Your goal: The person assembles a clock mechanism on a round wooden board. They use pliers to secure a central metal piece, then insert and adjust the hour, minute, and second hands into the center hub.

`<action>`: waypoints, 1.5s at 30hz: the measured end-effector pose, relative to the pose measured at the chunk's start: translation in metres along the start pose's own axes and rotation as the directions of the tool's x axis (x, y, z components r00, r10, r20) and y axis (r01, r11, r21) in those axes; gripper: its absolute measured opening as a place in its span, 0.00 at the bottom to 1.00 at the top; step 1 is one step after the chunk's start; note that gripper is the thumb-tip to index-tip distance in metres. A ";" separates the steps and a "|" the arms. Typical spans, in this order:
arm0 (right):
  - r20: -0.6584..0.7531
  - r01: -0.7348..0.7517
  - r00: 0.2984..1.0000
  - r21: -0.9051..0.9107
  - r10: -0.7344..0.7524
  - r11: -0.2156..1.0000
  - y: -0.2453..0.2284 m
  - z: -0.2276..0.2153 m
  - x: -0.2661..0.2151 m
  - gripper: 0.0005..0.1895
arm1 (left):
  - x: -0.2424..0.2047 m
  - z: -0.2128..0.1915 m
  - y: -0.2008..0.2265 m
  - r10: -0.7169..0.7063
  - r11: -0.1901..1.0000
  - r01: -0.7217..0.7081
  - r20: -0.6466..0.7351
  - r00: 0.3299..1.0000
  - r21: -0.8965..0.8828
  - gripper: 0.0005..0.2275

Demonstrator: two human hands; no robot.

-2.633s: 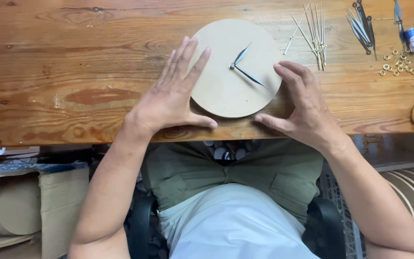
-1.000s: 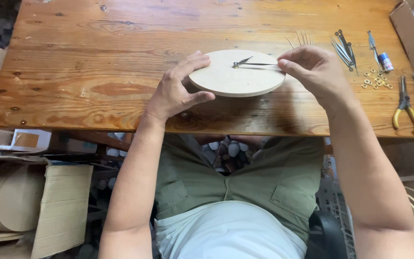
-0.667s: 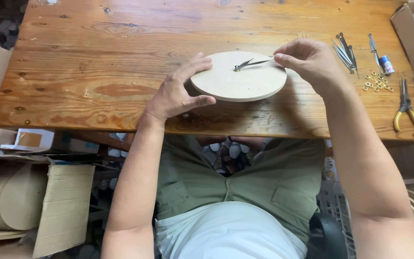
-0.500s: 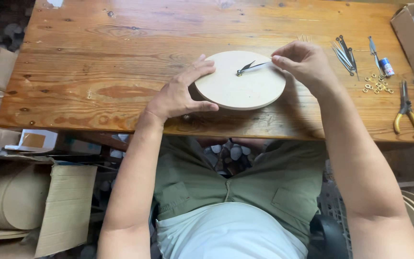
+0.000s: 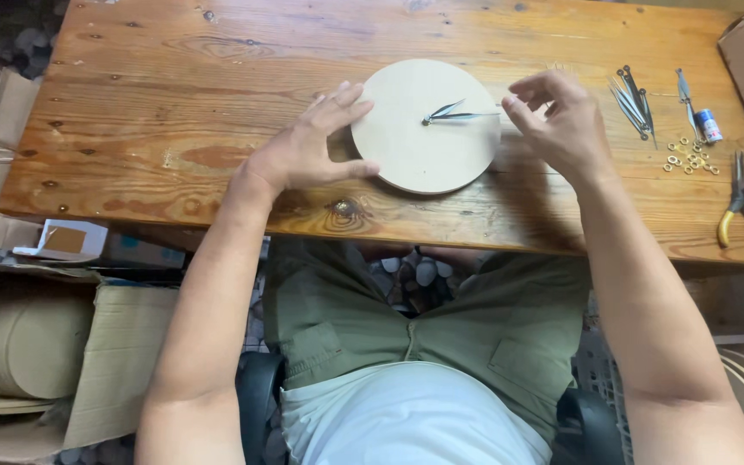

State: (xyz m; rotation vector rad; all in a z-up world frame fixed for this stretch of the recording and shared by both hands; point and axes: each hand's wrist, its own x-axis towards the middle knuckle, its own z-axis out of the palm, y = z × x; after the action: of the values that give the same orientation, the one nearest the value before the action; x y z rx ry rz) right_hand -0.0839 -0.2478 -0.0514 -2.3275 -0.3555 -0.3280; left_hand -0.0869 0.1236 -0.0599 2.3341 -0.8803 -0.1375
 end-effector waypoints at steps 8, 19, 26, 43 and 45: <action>0.315 0.050 0.949 -0.123 -0.009 0.991 -0.053 0.013 0.042 0.07 | 0.072 0.039 0.008 -0.338 0.940 0.338 -0.301 0.892 -0.054 0.33; 0.471 -0.099 0.860 -0.225 0.197 0.969 -0.052 0.033 0.080 0.12 | 0.097 0.035 0.020 -0.552 0.831 0.556 -0.101 0.828 0.018 0.38; 0.536 -0.116 0.798 -0.311 0.276 0.943 -0.068 0.030 0.082 0.15 | 0.098 0.035 0.020 -0.549 0.834 0.551 -0.097 0.830 -0.001 0.37; 0.582 -0.108 0.729 -0.420 0.359 0.901 -0.075 0.033 0.091 0.15 | 0.105 0.032 0.023 -0.589 0.808 0.589 -0.023 0.808 0.016 0.46; 0.565 -0.111 0.728 -0.461 0.388 0.880 -0.074 0.035 0.094 0.17 | 0.109 0.035 0.018 -0.583 0.811 0.584 -0.043 0.811 0.028 0.44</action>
State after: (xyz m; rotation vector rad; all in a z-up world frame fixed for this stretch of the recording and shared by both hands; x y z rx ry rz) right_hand -0.0179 -0.1576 0.0030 -2.8048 -0.2987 0.6350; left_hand -0.0238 0.0265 -0.0641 2.5647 -0.1134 -0.3378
